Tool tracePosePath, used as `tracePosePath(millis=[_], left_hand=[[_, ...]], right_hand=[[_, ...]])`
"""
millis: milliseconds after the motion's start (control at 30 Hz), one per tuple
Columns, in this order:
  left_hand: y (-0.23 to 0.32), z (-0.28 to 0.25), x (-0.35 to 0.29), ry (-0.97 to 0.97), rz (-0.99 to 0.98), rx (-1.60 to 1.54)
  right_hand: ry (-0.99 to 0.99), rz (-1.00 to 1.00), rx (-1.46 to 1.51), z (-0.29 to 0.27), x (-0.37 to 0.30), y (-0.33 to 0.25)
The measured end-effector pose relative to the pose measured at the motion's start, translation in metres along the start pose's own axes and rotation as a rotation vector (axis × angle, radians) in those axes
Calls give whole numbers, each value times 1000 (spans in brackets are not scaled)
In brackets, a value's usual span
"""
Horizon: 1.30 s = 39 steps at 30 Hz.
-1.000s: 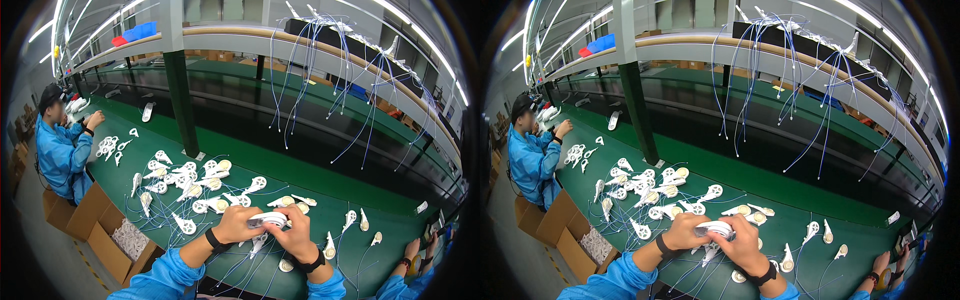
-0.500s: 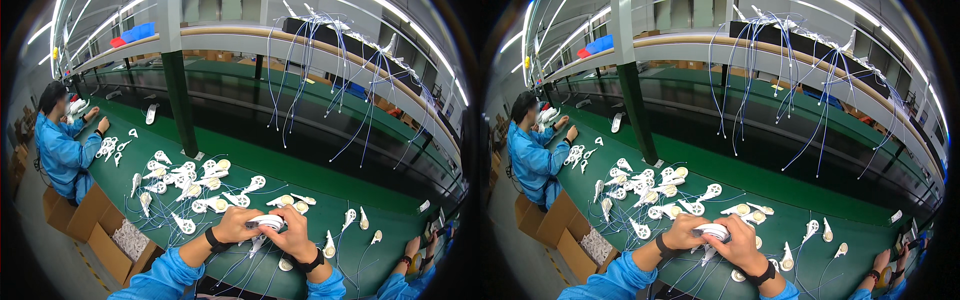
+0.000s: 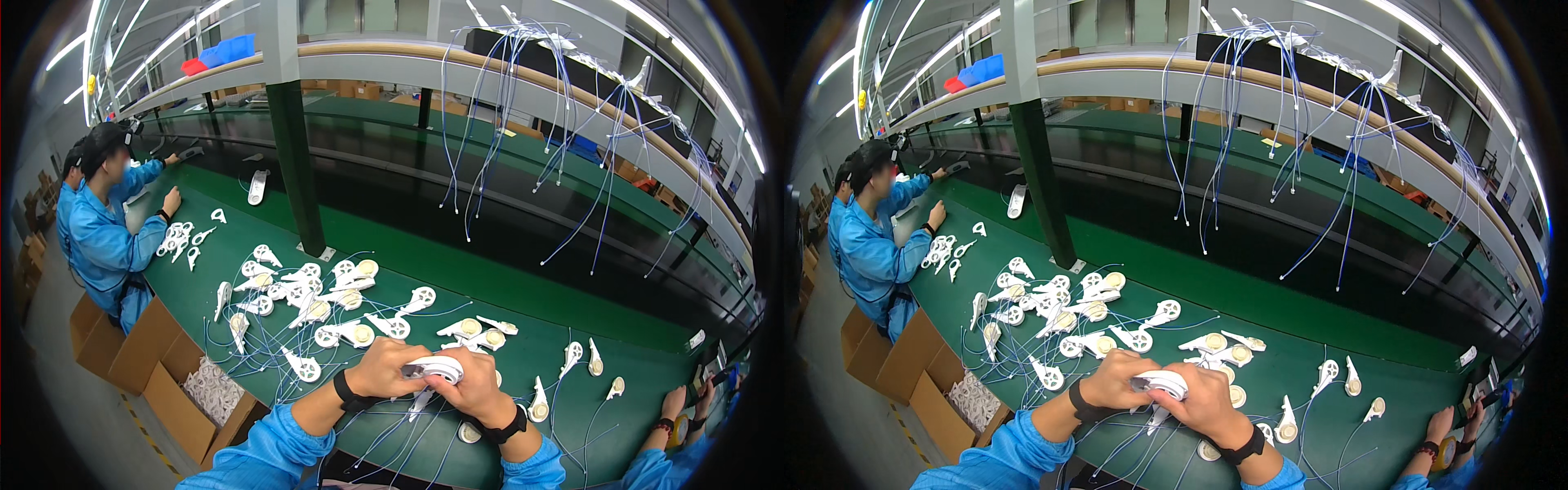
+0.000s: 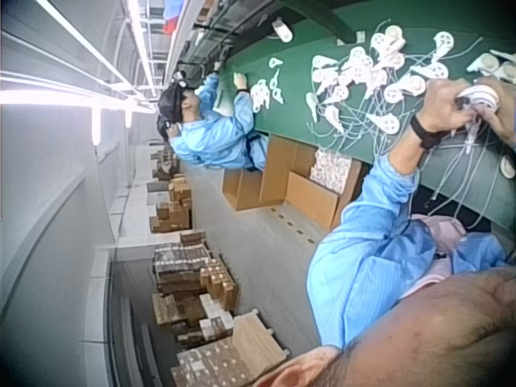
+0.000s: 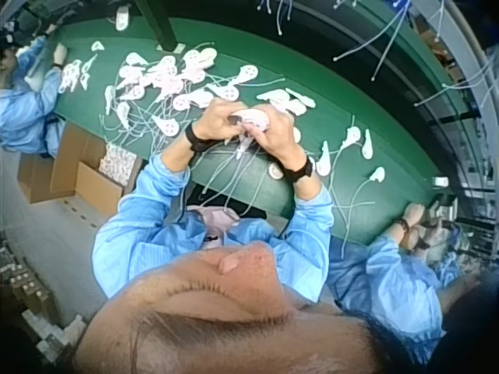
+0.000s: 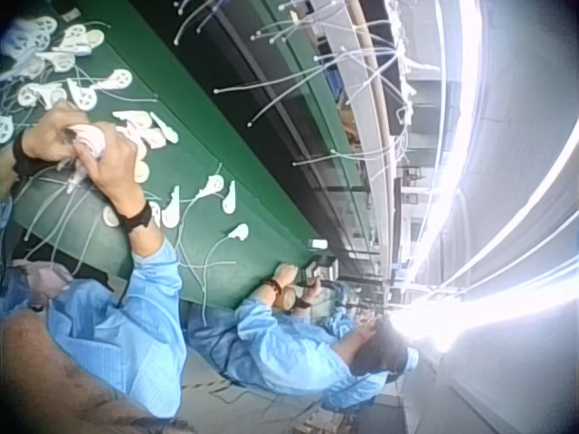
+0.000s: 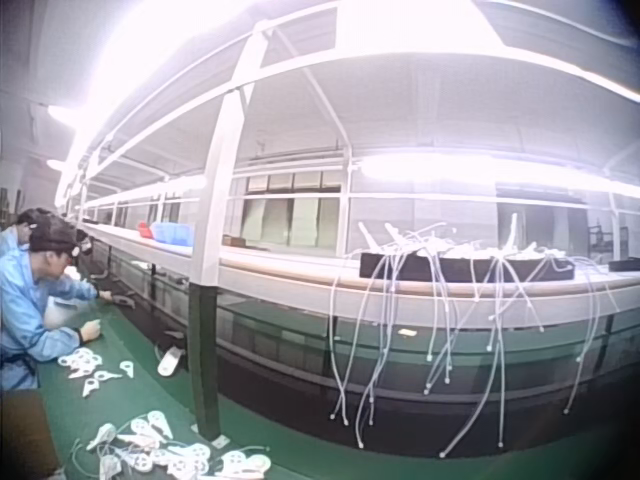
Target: Assembling plastic housings and wiring for electronic or medical components on an assembly line.
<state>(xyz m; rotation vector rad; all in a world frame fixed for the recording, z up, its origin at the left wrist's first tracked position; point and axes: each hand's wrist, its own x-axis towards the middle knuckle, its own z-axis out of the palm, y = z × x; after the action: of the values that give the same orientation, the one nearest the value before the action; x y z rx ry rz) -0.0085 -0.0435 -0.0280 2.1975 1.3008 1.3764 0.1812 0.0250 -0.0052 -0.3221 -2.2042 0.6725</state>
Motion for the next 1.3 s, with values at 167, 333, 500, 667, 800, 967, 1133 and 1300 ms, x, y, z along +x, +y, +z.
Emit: tracePosePath(millis=[167,333,500,667,800,967,1133,1300], left_hand=[[0,-1,0,-8,0,0],[2,-3,1,-27,11,29],[2,4,-1,3,-68,32],[13,0,8,44,-75,22],[13,-1,10,118,-103,131],[10,0,10,258,-229,201],[7,1,10,392,-222,184],[11,-1,11,359,-179,237]], right_hand=[[-12,-38,-9,-1,0,1],[-12,-85,-42,-1,-2,3],[-22,-8,-22,-5,0,3],[-16,161,87,-8,6,3],[60,328,207,-16,4,21],[375,827,658,-41,5,63],[702,769,939,-60,-7,100],[665,785,863,-65,0,90]])
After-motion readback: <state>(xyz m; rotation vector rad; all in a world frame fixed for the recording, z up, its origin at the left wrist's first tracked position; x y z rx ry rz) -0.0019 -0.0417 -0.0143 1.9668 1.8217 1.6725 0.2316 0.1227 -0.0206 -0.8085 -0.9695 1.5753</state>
